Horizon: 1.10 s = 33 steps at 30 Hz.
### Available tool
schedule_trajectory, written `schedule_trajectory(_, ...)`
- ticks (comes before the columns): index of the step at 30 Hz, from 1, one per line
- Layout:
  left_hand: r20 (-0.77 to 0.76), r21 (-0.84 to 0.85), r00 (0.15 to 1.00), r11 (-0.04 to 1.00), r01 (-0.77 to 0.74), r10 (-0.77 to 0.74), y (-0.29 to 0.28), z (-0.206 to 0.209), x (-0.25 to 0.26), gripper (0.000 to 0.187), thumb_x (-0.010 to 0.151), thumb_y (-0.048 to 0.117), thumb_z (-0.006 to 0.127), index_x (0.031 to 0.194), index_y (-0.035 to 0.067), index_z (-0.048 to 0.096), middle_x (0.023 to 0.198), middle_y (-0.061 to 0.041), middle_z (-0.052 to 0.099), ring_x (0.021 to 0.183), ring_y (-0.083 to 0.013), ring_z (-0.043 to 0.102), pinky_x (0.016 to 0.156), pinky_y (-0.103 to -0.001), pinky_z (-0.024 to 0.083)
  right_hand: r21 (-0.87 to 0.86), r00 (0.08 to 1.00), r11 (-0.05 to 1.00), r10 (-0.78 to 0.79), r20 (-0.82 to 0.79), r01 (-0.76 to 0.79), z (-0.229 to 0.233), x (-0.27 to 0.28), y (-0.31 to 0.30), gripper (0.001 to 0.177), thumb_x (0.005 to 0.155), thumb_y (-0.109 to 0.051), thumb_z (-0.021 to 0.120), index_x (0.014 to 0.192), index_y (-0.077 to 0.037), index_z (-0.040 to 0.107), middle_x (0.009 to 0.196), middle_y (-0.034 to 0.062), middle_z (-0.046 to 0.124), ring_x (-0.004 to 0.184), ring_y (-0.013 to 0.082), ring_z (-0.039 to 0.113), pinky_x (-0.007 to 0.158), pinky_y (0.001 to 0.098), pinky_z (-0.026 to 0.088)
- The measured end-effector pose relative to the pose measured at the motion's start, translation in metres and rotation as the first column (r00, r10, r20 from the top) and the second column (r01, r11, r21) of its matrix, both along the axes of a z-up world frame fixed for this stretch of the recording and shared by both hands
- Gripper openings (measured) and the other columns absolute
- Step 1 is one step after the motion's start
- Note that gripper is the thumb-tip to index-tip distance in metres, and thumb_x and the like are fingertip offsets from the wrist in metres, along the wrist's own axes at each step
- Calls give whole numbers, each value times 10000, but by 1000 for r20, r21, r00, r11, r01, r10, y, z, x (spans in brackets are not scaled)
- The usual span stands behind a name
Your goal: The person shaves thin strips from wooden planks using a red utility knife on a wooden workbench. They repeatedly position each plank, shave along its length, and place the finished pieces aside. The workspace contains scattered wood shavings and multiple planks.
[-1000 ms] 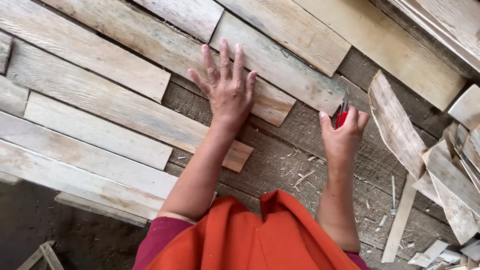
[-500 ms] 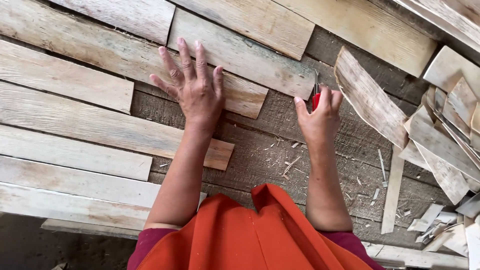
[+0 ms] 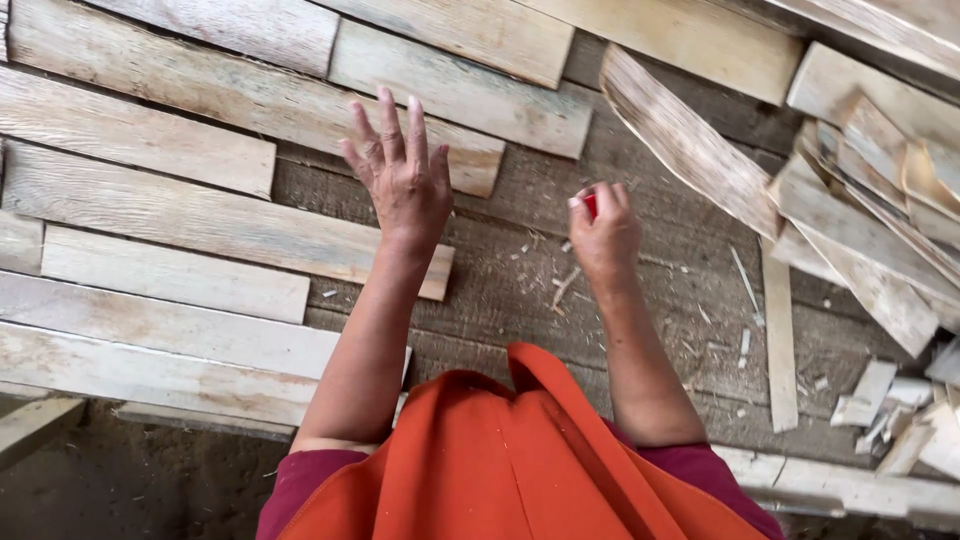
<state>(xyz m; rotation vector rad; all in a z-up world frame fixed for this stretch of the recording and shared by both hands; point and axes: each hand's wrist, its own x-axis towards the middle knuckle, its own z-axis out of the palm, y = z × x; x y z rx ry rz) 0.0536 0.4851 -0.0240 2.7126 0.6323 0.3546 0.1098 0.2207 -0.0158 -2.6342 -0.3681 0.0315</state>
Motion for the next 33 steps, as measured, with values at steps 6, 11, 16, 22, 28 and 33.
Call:
schedule_trajectory(6, 377, -119, 872, 918, 379, -312, -104, -29, -54, 217, 995, 235, 643, 1168, 335, 726, 846, 70, 668, 753, -213, 729, 646, -341, 598, 28, 999, 1000, -7, -46, 8, 20, -74, -44, 176, 923, -306, 725, 983, -177, 622, 931, 51, 583, 785, 402, 697, 657, 514, 573)
schedule_trajectory(11, 340, -157, 790, 798, 582, -509, -191, -1, -88, 132, 982, 317, 722, 979, 194, 771, 1022, -45, 747, 1026, -278, 725, 873, -393, 584, -59, 973, 979, -199, -117, 193, 28, -106, -139, 179, 903, -251, 723, 1043, -190, 628, 1017, 17, 560, 812, 378, 719, 693, 510, 606)
schedule_trajectory(16, 390, -163, 677, 677, 718, -624, -277, 5, -93, 119, 903, 106, 740, 1010, 75, 780, 1093, -179, 741, 1018, -418, 703, 875, -457, 596, -138, 938, 933, -342, -56, 332, 13, -104, -261, 157, 906, -212, 696, 1037, -129, 670, 1037, 32, 569, 857, 389, 714, 720, 518, 597)
schedule_trajectory(22, 199, -464, 755, 619, 634, -625, -409, -4, -92, 179, 950, 198, 703, 1111, 156, 771, 1137, -97, 748, 996, -343, 727, 802, -446, 605, -115, 895, 893, -443, -51, 436, -9, -90, -384, 197, 889, -141, 664, 1081, -109, 634, 1035, 69, 544, 901, 404, 697, 749, 538, 587)
schedule_trajectory(28, 185, -674, 787, 507, 537, -588, -521, 8, -62, 196, 965, 174, 682, 1133, 120, 766, 1116, -142, 752, 1042, -371, 713, 855, -474, 581, -122, 869, 876, -429, 246, 467, 9, -52, -463, 361, 808, -108, 801, 1095, -170, 591, 1143, -33, 484, 942, 242, 722, 736, 421, 629)
schedule_trajectory(33, 107, -748, 810, 490, 448, -577, -564, -10, -41, 229, 975, 215, 690, 1185, 157, 760, 1136, -111, 756, 1100, -317, 710, 938, -435, 568, -132, 860, 896, -353, 370, 424, -19, -2, -508, 229, 861, -37, 742, 980, -162, 592, 1005, -1, 504, 718, 184, 693, 682, 329, 544)
